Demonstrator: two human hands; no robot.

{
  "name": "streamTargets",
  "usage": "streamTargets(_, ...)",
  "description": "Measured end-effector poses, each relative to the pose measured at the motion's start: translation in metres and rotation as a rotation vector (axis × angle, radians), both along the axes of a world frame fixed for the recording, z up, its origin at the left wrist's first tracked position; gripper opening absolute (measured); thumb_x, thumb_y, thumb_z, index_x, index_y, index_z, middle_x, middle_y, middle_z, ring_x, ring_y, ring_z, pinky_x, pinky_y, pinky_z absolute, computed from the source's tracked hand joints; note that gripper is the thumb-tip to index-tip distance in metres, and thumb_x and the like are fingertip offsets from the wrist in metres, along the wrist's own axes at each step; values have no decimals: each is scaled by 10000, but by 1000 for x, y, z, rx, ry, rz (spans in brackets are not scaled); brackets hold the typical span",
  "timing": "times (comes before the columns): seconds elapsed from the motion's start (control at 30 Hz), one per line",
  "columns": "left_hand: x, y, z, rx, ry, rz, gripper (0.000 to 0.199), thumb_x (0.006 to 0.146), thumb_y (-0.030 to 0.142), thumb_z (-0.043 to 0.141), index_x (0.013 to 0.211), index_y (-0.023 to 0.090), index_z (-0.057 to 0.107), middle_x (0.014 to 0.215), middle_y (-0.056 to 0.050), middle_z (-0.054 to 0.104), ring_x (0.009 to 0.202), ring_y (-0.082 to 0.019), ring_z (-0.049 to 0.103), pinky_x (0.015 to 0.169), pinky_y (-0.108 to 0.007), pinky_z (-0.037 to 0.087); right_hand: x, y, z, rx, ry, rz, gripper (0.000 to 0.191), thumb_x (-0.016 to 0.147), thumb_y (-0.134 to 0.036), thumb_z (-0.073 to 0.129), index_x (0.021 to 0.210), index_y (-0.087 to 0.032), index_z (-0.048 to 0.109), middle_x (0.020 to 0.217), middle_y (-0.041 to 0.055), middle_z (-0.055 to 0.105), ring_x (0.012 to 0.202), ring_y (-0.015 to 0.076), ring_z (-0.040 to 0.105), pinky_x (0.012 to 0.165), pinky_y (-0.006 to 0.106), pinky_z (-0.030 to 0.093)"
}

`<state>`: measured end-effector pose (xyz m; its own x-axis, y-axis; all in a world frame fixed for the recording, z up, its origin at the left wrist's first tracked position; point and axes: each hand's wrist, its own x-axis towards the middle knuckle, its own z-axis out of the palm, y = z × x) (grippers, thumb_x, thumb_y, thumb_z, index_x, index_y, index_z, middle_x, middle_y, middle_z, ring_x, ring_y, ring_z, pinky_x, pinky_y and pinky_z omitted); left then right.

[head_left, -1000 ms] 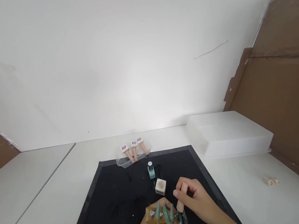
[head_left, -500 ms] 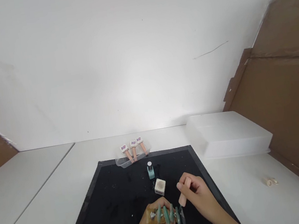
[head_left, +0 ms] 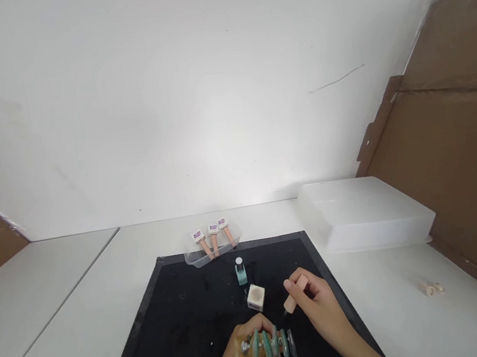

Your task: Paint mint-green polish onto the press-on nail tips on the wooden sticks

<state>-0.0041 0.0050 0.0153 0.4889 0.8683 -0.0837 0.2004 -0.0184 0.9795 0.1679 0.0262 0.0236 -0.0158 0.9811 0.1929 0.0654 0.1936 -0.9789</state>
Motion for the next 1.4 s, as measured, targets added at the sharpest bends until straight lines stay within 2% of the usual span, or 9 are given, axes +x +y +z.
streamTargets(0.1,0,0,-1,18,-8,-6,95,688,113,553,678,176,482,571,46,456,519,-87,362,500,-217,276,1,-2,4,-8,1,54,379,854,-394,546,550,-214,408,452,-31,576,434,123,493,482,242,362)
streamTargets(0.3,1,1,0,80,6,9,96,688,86,519,685,176,484,568,44,456,521,-92,368,510,-227,276,1,-8,13,24,-167,137,322,836,-376,564,570,-205,503,450,-8,634,432,135,493,465,247,349)
streamTargets(0.63,1,0,1,82,1,-15,109,693,98,525,668,183,462,562,46,445,516,-91,353,502,-230,257,1,1,0,-12,-7,22,400,842,-397,567,529,-206,407,509,-16,576,472,123,487,495,249,364)
streamTargets(0.8,1,0,-5,-69,-63,41,88,682,164,596,685,167,508,573,35,484,516,-93,377,508,-229,290,2,2,0,-138,126,48,334,794,-489,593,668,-193,503,472,-66,467,399,84,326,400,212,246)
streamTargets(0.9,1,1,-7,-184,-86,100,131,642,209,636,696,176,521,563,54,457,466,-78,353,462,-217,313,3,0,2,-187,200,102,338,782,-510,598,712,-187,526,497,-83,389,398,70,276,400,206,228)
streamTargets(1.0,0,2,-6,-292,-89,108,154,625,228,632,713,185,512,558,71,440,412,-57,317,410,-201,311,3,-2,6,-193,255,125,299,783,-481,605,757,-185,566,540,-63,400,450,90,330,447,216,290)
streamTargets(1.13,-3,0,1,-382,-190,111,160,626,234,618,739,184,518,567,66,462,430,-64,342,436,-207,330,5,-3,11,-182,318,106,245,758,-413,622,673,-191,560,645,-15,447,561,133,399,551,250,364)
streamTargets(1.27,-5,-2,6,-485,-268,148,182,599,229,620,753,184,533,522,69,434,439,-78,346,449,-218,331,8,-3,9,-180,370,140,198,751,-368,621,677,-198,552,708,1,442,618,155,405,602,262,370)
streamTargets(1.4,-4,-1,9,-493,-260,138,174,585,230,621,731,189,536,493,74,425,434,-85,351,454,-227,334,10,-3,7,-165,365,192,182,753,-372,627,716,-204,565,733,5,437,661,169,400,626,265,356)
